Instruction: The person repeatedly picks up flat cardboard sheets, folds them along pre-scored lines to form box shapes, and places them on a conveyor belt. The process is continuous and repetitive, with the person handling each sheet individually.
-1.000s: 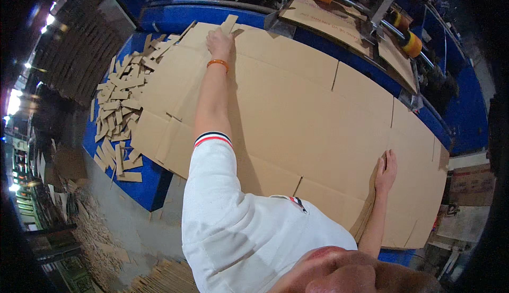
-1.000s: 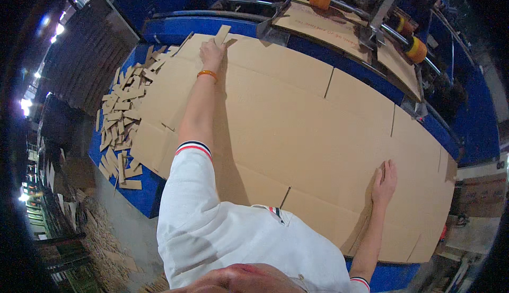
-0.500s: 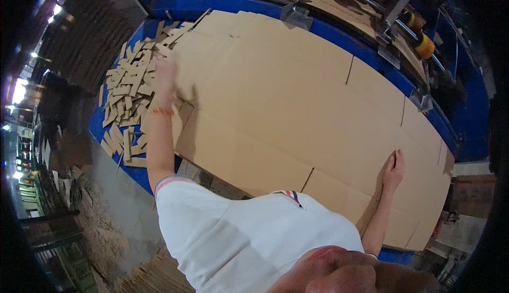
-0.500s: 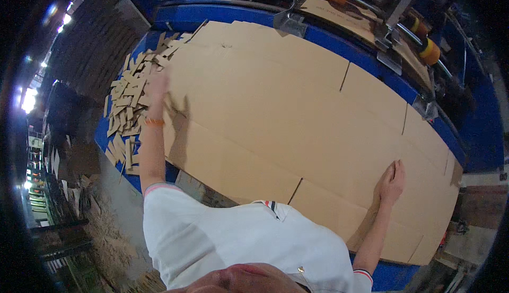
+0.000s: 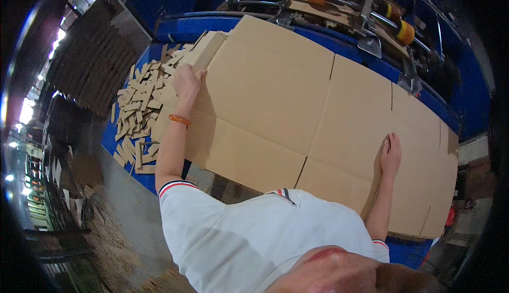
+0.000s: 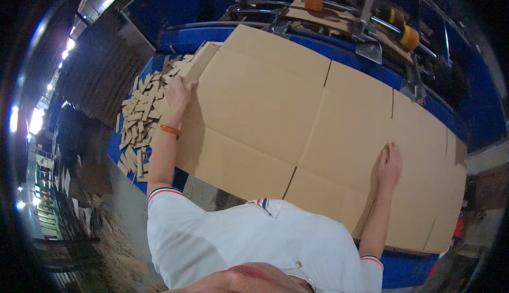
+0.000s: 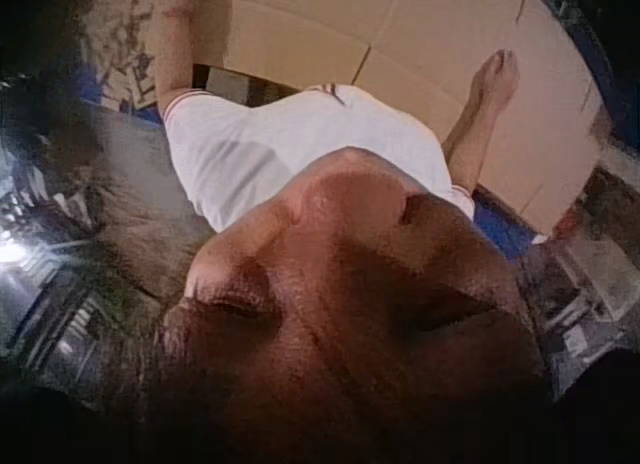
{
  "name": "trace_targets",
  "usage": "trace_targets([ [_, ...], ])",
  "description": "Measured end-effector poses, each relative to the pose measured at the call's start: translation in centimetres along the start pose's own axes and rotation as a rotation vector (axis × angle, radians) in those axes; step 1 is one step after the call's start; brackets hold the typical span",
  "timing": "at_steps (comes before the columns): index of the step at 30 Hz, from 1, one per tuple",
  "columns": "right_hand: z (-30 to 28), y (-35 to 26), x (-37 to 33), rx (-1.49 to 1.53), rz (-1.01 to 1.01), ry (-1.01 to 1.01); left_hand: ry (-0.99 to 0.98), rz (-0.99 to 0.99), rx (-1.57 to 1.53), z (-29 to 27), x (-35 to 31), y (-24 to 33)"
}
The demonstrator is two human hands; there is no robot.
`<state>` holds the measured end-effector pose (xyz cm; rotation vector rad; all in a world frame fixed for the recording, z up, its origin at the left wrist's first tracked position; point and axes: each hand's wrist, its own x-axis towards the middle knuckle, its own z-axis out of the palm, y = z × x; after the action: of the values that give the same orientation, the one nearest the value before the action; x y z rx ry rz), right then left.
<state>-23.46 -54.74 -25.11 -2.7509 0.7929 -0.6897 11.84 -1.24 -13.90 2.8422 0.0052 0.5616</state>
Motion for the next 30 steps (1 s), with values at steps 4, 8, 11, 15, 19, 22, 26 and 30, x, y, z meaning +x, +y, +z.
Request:
trace_targets([
  [4, -1.1, -1.1, -1.0, 0.029, 0.002, -0.077, -0.137, 0.2, -0.041, -5.9, 2.3, 0.6],
  [8, -5.0, -0.5, -5.4, 0.192, 0.021, -0.23, -0.742, 0.212, -1.25, -15.1, 0.7, 1.8],
  [11, -7.2, 2.2, -10.2, 0.248, 0.256, -0.166, -1.006, 0.511, -1.971, -17.3, -8.3, 6.1],
  [15, -8.6, 8.4, -15.9, -0.226, 0.49, -0.019, -0.859, 0.104, -1.684, -13.5, -20.0, 4.0],
  [19, -11.2, 20.1, -23.7, -0.34, 0.884, 0.184, -0.641, -0.278, -1.035, -10.4, -22.5, 2.1],
  [22, -14.4, 29.5, -29.9, 0.674, 1.201, 0.832, -0.428, -0.191, -1.114, -8.8, -17.5, 0.1],
  [26, -14.3, 29.9, -31.7, 1.548, 1.221, 0.995, -0.148, -0.021, -1.29, -8.9, -10.9, -3.5],
  [30, -10.1, 18.7, -27.6, 1.416, 1.058, 1.236, -0.035, -0.056, -0.862, -10.7, -11.5, -0.1],
])
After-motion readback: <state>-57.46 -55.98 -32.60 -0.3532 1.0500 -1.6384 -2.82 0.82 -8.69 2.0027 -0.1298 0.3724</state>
